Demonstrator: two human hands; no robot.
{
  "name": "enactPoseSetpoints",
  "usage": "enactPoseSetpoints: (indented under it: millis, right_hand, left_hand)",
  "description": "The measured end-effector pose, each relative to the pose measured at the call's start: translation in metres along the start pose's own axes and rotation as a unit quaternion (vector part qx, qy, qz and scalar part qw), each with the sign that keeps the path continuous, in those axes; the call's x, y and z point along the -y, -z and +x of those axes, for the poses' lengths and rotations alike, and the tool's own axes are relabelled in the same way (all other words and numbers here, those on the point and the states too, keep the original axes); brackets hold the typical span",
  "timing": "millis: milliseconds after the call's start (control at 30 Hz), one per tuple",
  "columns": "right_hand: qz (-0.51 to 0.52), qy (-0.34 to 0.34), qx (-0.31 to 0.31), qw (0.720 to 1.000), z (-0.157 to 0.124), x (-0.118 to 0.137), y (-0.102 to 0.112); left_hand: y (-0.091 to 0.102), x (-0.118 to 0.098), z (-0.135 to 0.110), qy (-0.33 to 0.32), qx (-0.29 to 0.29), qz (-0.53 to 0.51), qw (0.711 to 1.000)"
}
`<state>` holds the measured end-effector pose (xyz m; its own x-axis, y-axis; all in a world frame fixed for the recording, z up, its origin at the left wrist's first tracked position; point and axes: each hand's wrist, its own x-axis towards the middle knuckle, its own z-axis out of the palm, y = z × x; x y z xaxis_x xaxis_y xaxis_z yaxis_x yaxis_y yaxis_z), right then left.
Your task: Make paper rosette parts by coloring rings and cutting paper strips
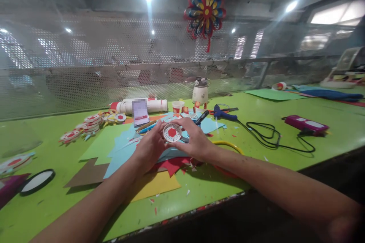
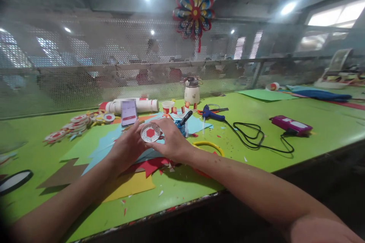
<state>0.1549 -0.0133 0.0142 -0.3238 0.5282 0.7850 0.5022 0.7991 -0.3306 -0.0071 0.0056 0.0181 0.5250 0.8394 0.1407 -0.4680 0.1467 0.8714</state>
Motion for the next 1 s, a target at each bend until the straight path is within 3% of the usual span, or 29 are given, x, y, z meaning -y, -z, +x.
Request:
enactPoseSetpoints:
  millis: [467,733,1000]
  right_hand:
    - [0.014,-0.032,0.011,0.999,-0.0064,-0.0020,0.0018]
    - [0.031,-0.056,-0.010,0.998,-0.0075,-0.0074,-0.0011]
    - [0.065,-0.063,0.001,0.996,-0.0073,-0.0082,-0.0003]
  left_hand:
    - [-0.0085,-0.0027,-0.0049,0.001,0.012,0.029,1.000]
    - [-0.0056,0.0030,-0.0060,-0.056,0.032,0.131,0.989]
    - [-0.0074,0.0010,-0.0070,-0.044,0.026,0.119,0.992]
